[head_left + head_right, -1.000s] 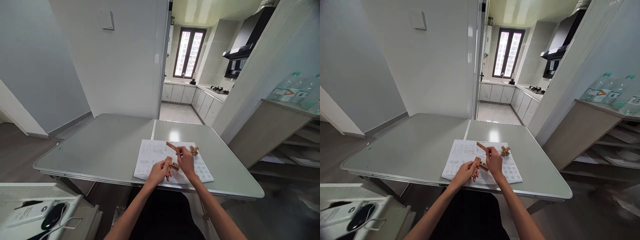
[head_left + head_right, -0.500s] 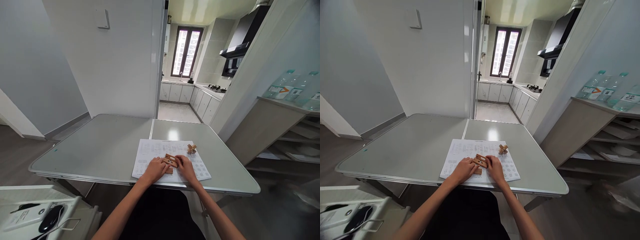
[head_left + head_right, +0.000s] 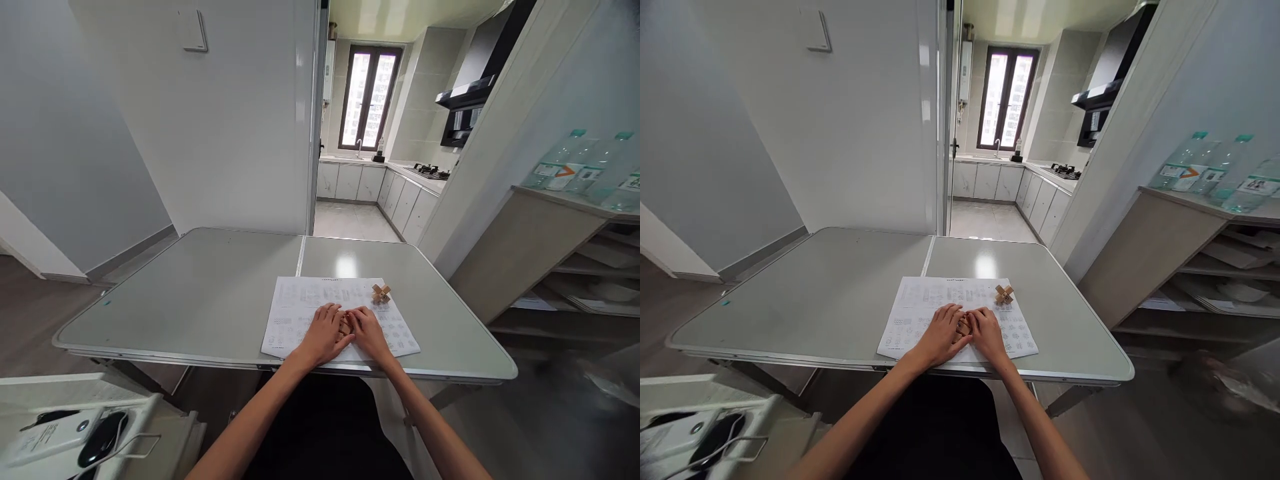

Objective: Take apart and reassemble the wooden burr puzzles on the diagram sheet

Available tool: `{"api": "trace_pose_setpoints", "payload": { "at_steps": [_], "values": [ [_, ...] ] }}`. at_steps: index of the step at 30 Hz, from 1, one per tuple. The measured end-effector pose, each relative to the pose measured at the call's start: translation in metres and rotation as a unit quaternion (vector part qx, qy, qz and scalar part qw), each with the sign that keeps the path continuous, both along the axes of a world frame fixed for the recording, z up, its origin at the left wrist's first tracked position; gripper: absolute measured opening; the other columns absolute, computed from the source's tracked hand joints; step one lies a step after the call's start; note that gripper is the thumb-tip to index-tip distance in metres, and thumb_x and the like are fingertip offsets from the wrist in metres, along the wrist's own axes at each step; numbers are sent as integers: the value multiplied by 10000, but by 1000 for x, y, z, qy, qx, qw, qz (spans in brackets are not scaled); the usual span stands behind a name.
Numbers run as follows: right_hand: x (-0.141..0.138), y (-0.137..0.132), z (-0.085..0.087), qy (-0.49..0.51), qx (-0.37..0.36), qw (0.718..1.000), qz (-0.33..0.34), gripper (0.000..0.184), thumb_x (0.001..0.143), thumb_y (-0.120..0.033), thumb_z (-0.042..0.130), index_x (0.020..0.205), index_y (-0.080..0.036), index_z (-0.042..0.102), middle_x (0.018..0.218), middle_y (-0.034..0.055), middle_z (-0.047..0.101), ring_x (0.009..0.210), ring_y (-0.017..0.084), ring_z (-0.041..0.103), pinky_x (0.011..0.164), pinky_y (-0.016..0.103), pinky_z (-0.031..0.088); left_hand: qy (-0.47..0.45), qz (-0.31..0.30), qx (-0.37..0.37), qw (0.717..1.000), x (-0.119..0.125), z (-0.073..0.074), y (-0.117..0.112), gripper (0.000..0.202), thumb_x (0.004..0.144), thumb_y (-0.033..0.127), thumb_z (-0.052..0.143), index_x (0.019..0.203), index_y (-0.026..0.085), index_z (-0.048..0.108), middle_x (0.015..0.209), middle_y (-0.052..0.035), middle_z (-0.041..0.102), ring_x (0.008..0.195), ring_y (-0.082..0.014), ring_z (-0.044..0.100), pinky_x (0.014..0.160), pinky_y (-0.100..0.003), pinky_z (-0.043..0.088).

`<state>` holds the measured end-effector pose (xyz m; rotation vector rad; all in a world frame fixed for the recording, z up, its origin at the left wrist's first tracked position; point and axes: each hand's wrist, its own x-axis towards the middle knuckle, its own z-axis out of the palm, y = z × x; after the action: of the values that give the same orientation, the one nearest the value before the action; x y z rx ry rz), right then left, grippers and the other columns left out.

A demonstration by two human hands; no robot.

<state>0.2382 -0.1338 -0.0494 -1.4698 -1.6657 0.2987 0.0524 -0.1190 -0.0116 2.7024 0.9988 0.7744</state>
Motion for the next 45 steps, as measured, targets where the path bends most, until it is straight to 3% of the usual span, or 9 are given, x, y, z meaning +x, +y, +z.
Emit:
{"api": "trace_pose_setpoints", "payload": {
  "at_steps": [7,17,22,29,33,38,45],
  "values": [
    [2,0,0,31,8,999,-25,291,1035,-382,487,1022,-209,722,1037,112,729,977,284,675,907,448,550,8,57,3,998,11,-14,16,365,940,396,657,1246,218,569,1305,-145,583,1271,-356,525,1120,-540,398],
    [0,-2,3,58,2,997,-50,224,974,-314,513,1007,-197,700,1039,106,713,876,261,679,835,435,554,19,174,9,985,-31,-6,76,328,980,410,587,1197,165,601,1235,-158,577,1216,-350,495,1095,-523,399],
    [-1,-3,5,64,-1,997,-47,226,960,-308,507,1002,-199,700,1022,102,718,879,261,674,827,423,545,42,185,31,981,-26,-7,69,363,998,458,555,1222,179,619,1297,-168,595,1309,-365,472,1204,-556,283],
    [-1,-4,6,71,-9,996,-45,234,946,-310,515,1003,-186,706,1017,104,727,874,257,674,825,414,542,83,213,16,973,-10,-23,61,590,1001,469,512,1457,96,511,1553,-222,508,1499,-391,376,1274,-586,177],
    [0,-5,7,75,-17,996,-44,247,946,-325,510,1010,-187,705,1034,104,729,888,254,671,834,405,537,101,233,-1,967,-10,-26,74,629,1020,478,445,1491,66,506,1604,-216,469,1559,-378,305,1307,-560,101],
    [0,-5,9,80,-22,996,-43,251,946,-338,511,999,-194,710,1034,107,737,892,260,671,820,399,534,109,265,-14,958,-23,-22,100,627,1020,438,411,1487,35,516,1624,-243,435,1571,-428,259,1294,-611,84],
    [-2,-6,11,79,-30,996,-42,255,942,-349,518,983,-191,714,1021,98,743,907,256,674,845,401,536,113,206,-26,972,-63,-7,131,585,1027,488,431,1501,158,520,1620,-146,482,1580,-370,277,1302,-588,99]
  ]
}}
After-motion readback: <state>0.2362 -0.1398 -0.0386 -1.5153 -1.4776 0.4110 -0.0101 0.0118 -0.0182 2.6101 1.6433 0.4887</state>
